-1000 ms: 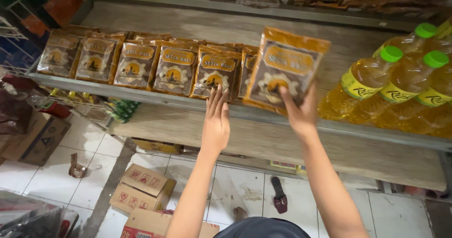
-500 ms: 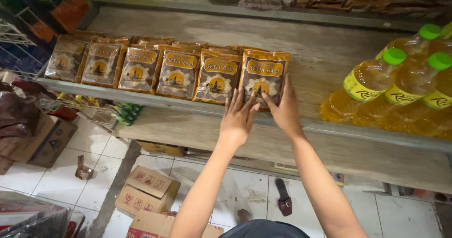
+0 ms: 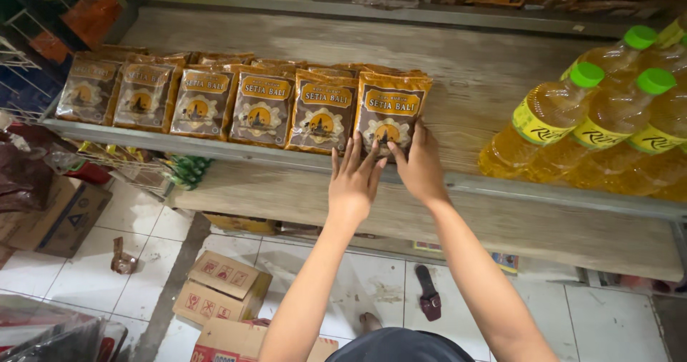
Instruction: The person picks up coffee sachets and liquid soap pouches from a crate and a cardboard box on the floor and places them onto a wooden shelf.
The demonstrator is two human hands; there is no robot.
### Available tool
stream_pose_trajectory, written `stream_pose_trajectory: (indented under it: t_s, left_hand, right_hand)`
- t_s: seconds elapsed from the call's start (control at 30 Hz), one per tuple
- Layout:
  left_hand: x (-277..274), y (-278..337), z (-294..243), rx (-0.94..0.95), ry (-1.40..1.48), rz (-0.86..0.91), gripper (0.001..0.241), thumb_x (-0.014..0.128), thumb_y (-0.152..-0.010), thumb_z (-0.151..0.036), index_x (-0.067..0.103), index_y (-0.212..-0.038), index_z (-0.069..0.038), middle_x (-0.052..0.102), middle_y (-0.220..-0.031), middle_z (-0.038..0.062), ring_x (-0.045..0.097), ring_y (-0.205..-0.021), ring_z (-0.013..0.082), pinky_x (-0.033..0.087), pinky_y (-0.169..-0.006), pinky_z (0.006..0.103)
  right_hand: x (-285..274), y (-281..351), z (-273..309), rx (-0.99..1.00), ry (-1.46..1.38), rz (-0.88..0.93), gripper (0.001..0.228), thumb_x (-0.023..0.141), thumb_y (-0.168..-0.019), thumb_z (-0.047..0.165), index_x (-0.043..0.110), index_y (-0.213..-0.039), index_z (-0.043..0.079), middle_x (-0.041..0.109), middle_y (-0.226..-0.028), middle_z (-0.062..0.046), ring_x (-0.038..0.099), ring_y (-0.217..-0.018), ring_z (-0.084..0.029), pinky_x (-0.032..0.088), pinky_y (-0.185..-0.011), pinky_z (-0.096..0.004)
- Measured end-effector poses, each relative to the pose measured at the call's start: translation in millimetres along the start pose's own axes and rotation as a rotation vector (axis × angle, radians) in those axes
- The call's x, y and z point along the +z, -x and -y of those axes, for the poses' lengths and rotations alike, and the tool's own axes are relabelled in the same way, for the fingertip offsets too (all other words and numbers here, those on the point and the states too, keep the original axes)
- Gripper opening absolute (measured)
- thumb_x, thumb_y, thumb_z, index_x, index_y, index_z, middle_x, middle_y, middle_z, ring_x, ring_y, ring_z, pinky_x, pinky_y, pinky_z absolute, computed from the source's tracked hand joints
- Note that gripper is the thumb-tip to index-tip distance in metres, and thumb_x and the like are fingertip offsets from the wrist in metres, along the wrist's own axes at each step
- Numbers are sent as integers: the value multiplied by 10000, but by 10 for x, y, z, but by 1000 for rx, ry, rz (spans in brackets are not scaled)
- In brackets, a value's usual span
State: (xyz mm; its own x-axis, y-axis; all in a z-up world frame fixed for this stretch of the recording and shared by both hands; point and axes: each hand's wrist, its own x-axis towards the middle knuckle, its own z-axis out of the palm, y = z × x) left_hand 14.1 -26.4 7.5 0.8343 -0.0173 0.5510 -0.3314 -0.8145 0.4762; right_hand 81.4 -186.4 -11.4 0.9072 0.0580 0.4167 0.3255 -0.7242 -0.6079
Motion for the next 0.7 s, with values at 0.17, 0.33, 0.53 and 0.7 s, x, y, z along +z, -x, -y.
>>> stream_pose_trajectory:
  t_s: [0.17, 0.33, 0.53, 0.7]
  left_hand:
    - [24, -73, 30, -26, -71, 26, 446, 515, -1074, -296, 533, -1496, -151, 442, -1587, 125, 422, -1478, 277, 227, -1259, 564]
    - [174, -122, 98, 6, -358, 102, 633, 492, -995, -141, 361, -1612, -179, 355, -1680, -7, 331, -1539, 119, 194, -1279, 489]
    - [374, -28, 229, -30, -312, 66, 618, 490, -1019, -173, 322, -1611, -214, 315, -1680, -53, 299, -1537, 79, 158, -1281, 532]
    - [433, -28, 240, -32, -363, 132, 663, 492, -1000, -186, 280, -1628, -204, 273, -1700, -41, 269, -1559, 113, 151, -1272, 519]
  right_hand:
    - [-181, -1, 164, -116, 33, -83, 843, 641, -1031, 349, 199, -1577, -117, 248, -1607, -380, 261, -1484, -514, 296, -1207, -530]
    - [-188, -65, 356, -280, 358, -8, 749, 498, -1093, 457, 193, -1658, 71, 149, -1720, -191, 145, -1592, -402, 258, -1256, -559]
    - [29, -46, 234, -239, 420, 105, 733, 433, -1104, 469, 188, -1666, 67, 123, -1736, -169, 127, -1580, -392, 274, -1198, -631]
    - [19, -31, 216, -217, 408, 94, 739, 454, -1093, 485, 203, -1678, 110, 128, -1746, -150, 125, -1607, -375, 287, -1191, -655]
